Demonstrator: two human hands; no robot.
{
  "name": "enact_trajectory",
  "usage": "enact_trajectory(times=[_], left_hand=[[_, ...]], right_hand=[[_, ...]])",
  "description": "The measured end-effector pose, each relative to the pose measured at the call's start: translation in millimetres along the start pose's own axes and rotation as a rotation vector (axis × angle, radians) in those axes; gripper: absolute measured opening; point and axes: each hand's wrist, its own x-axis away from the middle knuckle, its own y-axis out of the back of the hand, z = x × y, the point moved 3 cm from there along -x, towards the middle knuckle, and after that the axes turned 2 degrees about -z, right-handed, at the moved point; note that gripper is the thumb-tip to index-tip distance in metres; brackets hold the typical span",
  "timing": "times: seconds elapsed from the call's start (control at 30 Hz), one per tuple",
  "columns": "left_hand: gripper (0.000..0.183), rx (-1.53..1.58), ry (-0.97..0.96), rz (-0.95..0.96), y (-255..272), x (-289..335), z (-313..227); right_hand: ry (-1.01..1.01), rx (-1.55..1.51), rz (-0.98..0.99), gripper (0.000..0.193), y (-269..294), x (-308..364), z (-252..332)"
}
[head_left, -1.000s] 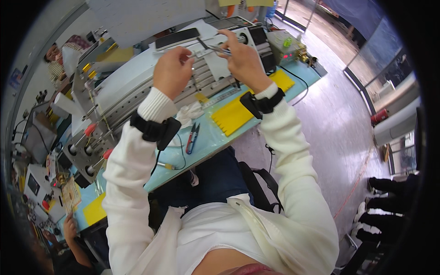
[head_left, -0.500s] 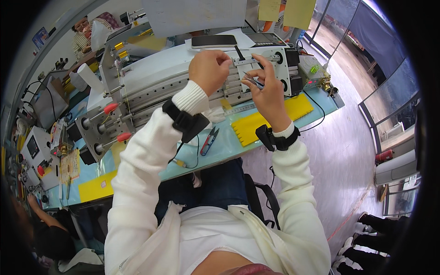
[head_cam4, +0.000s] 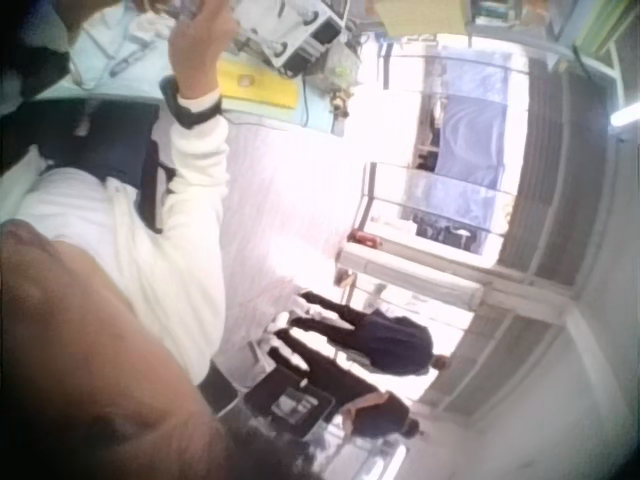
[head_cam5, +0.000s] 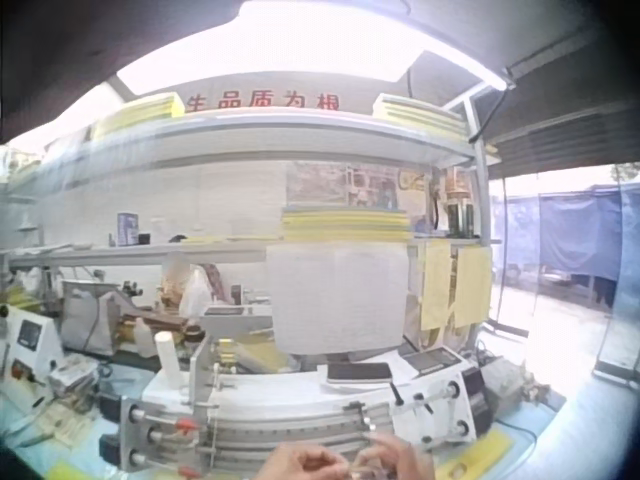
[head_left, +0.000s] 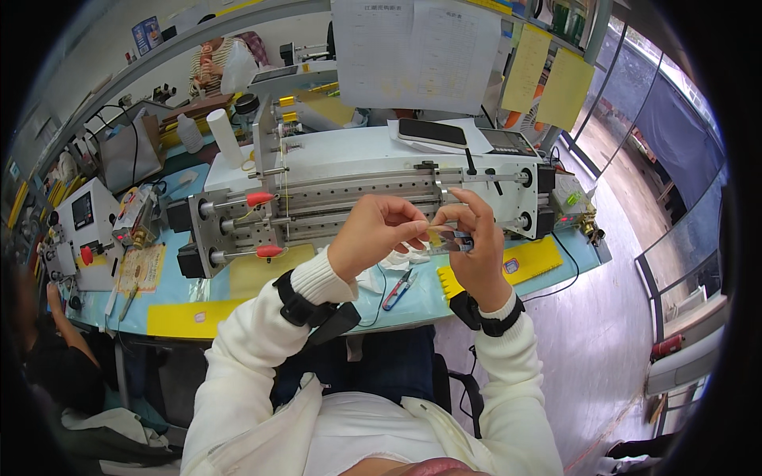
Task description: The person repeatedly picks small components from a yellow tray, uses pliers to trim or adjust them, and places them into a jig on a workbench. The person also wipes the tray and handles a small purple component during the process.
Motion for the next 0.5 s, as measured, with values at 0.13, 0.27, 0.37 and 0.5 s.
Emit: enact_trajectory(times=[0.13, 0.27, 0.37, 0.5], left_hand=[[0.011, 0.03, -0.035, 0.055, 9.7, 25.8, -2.3], [0.012, 0.126, -0.01, 0.098, 21.5, 56.5, -2.3], [0.01, -0.033, -0.158, -0.077, 31.2, 86.0, 0.6], [0.011, -0.691, -0.675, -0.446, 41.3, 125.9, -2.8]], right_hand=[[-0.036, -0.07, 0.021, 0.074, -11.0, -3.6, 21.4], [-0.068, -0.176, 0.187, 0.074, -23.3, -6.4, 43.1], [-0.067, -0.171, 0.275, 0.072, -37.1, -12.0, 57.9], [-0.369, -0.338, 0.418, 0.07, -61.6, -19.8, 73.7]])
